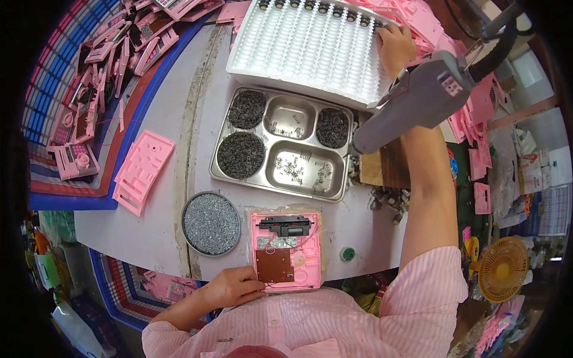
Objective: Assemble internal components and solder wires for a pink toy device at a factory workbench.
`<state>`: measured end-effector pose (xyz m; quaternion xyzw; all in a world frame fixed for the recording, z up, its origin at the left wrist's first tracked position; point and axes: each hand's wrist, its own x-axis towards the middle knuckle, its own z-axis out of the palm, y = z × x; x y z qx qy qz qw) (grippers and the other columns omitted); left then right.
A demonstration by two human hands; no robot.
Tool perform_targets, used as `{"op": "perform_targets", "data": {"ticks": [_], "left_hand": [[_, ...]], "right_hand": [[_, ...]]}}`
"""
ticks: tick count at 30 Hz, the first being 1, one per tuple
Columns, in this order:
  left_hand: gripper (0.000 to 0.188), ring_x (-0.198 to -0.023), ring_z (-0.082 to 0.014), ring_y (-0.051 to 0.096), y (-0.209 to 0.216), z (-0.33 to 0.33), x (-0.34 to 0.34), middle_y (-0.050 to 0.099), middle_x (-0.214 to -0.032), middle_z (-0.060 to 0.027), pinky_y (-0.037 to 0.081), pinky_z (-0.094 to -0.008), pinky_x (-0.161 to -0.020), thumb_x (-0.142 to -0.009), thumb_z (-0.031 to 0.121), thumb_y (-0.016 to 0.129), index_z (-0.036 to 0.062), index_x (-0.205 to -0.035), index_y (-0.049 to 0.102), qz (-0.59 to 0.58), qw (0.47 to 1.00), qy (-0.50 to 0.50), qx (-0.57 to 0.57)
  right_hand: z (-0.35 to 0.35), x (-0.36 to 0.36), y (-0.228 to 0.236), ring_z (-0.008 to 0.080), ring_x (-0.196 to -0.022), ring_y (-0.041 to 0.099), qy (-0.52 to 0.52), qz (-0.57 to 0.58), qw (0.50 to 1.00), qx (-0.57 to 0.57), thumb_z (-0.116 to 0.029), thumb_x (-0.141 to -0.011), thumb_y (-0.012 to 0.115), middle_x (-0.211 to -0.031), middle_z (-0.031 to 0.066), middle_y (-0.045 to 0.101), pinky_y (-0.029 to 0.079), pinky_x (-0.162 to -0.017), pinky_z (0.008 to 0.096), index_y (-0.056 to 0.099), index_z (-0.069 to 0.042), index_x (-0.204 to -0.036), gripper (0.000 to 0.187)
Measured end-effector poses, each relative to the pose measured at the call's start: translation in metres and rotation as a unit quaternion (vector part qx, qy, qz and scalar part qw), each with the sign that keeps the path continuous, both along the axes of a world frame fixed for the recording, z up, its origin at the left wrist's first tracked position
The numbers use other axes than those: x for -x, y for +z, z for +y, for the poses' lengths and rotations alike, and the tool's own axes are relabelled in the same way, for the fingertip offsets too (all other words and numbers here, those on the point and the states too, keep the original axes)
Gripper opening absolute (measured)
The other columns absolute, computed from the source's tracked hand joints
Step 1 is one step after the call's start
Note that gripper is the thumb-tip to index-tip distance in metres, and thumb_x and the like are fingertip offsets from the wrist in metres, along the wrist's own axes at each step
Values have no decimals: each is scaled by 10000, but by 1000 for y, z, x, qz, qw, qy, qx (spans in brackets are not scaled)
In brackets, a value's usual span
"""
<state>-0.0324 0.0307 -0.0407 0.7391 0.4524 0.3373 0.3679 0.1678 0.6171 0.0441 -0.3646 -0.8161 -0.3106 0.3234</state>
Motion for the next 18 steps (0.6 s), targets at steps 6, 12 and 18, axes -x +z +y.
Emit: {"op": "perform_targets", "data": {"ticks": [6, 12, 18], "left_hand": [[171, -712, -243, 643, 1, -1, -3, 572, -851, -65, 541, -370, -616, -831, 175, 786, 96, -944, 684, 20, 999, 19, -16], [188, -719, -264, 639, 9, -2, -4, 601, -848, -77, 530, -367, -625, -821, 185, 812, 93, -950, 711, 45, 998, 36, 1], [176, -792, -300, 627, 0, -10, -5, 588, -858, -114, 523, -394, -680, -820, 164, 804, 73, -921, 693, 62, 996, 61, -5]], "right_hand": [[4, 12, 6, 284, -1050, 611, -33, 38, 998, 42, -252, -864, 712, -1050, -4, 698, 542, -845, 463, 742, -182, -982, 140], [79, 4, 16, 321, -984, 630, 53, -110, 991, 51, -191, -886, 669, -1031, 89, 703, 532, -843, 474, 718, -92, -1015, 170], [49, -29, 32, 145, -852, 626, 328, 423, 771, 344, -120, -905, 678, -978, 39, 673, 502, -729, 301, 638, -45, -1154, 263]]}}
